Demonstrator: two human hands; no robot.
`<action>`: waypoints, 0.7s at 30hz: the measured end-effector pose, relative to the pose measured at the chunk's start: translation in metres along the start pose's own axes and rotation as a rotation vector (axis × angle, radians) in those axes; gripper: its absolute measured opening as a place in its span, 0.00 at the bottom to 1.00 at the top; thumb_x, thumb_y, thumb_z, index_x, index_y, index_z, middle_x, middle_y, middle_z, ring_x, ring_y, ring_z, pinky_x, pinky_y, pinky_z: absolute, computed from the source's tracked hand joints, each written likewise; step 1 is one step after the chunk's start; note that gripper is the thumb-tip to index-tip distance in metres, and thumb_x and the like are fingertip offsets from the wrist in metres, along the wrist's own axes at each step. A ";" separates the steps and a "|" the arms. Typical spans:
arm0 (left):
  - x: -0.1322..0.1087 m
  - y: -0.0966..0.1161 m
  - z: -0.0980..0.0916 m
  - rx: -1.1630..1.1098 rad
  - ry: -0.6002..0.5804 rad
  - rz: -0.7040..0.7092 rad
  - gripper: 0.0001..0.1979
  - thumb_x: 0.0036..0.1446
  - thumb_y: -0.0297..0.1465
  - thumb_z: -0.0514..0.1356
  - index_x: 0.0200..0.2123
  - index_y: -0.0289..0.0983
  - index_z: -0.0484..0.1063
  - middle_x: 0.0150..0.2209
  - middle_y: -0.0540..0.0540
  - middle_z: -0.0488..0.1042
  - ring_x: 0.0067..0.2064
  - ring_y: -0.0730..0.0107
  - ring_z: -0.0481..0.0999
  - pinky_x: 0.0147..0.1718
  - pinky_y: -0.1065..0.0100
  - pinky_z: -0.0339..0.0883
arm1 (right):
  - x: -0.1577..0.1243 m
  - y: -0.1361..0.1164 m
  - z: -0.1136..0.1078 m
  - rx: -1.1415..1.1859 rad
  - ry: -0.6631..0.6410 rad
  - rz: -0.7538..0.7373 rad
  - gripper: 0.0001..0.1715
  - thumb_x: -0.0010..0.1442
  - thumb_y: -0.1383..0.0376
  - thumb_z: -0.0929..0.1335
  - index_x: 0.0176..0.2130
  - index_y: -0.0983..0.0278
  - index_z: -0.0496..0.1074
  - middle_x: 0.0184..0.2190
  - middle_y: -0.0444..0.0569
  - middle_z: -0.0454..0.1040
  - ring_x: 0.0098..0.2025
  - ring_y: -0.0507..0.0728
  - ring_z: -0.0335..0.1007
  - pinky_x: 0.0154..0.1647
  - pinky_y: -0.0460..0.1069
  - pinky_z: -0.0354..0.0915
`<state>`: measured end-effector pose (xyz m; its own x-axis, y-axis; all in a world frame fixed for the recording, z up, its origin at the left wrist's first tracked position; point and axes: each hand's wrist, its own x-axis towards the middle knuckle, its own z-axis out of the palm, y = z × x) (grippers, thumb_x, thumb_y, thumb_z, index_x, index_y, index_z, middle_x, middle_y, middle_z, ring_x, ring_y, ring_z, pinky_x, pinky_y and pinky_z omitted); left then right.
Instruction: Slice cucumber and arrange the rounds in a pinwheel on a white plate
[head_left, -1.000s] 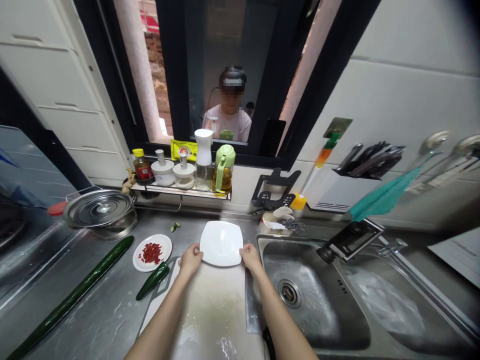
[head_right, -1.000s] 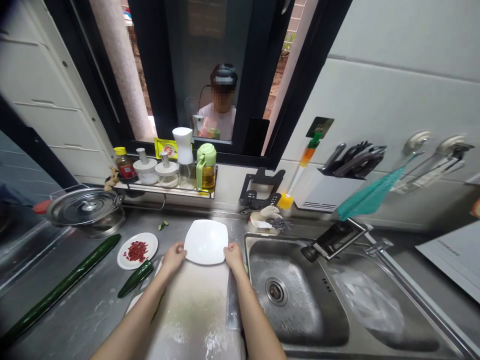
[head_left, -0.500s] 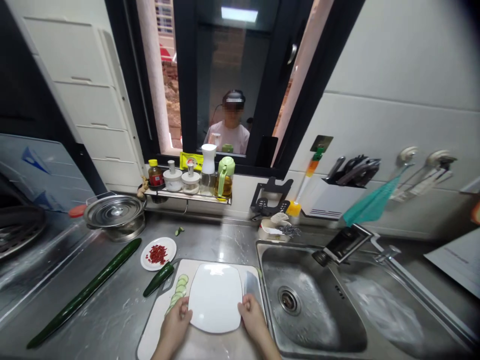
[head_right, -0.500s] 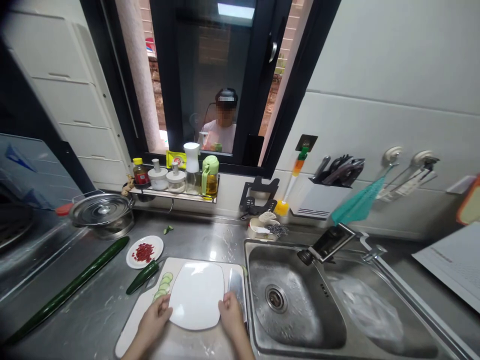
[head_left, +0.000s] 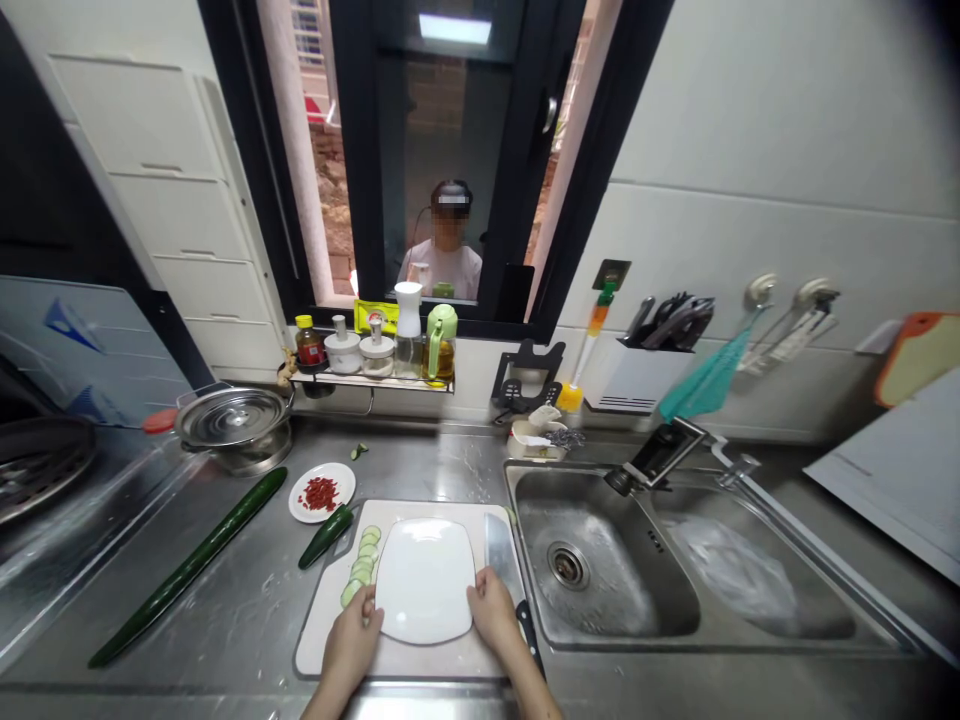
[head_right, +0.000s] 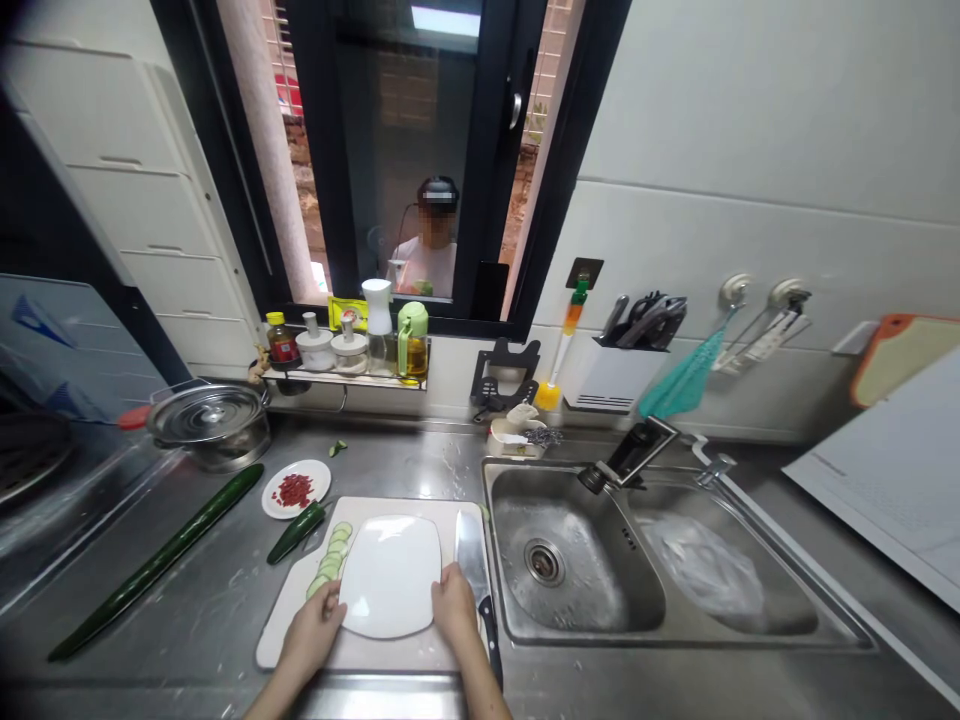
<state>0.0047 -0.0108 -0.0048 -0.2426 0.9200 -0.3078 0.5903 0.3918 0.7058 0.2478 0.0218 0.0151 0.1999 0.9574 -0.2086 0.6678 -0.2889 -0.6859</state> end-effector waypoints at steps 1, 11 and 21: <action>-0.001 0.001 0.000 0.010 -0.004 -0.003 0.18 0.57 0.29 0.54 0.50 0.36 0.69 0.38 0.46 0.79 0.41 0.66 0.78 0.39 0.72 0.66 | -0.001 -0.001 -0.001 -0.029 -0.001 0.013 0.09 0.51 0.74 0.62 0.27 0.60 0.59 0.21 0.40 0.63 0.26 0.52 0.61 0.29 0.44 0.52; -0.008 0.010 -0.014 0.081 -0.048 0.028 0.19 0.58 0.34 0.53 0.51 0.37 0.70 0.36 0.45 0.79 0.42 0.62 0.78 0.41 0.68 0.65 | -0.010 -0.013 -0.012 -0.231 -0.038 0.012 0.05 0.57 0.71 0.63 0.34 0.64 0.68 0.31 0.51 0.76 0.34 0.56 0.70 0.33 0.46 0.54; -0.010 -0.009 -0.036 0.370 0.245 0.020 0.17 0.59 0.40 0.51 0.46 0.39 0.70 0.48 0.39 0.73 0.48 0.52 0.72 0.44 0.57 0.62 | -0.030 -0.013 -0.028 -0.226 -0.016 -0.084 0.16 0.61 0.65 0.61 0.48 0.65 0.69 0.35 0.52 0.78 0.39 0.58 0.74 0.36 0.46 0.57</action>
<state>-0.0262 -0.0229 0.0153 -0.3778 0.9200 -0.1047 0.8216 0.3852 0.4202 0.2533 -0.0035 0.0496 0.1261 0.9774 -0.1699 0.8257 -0.1983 -0.5281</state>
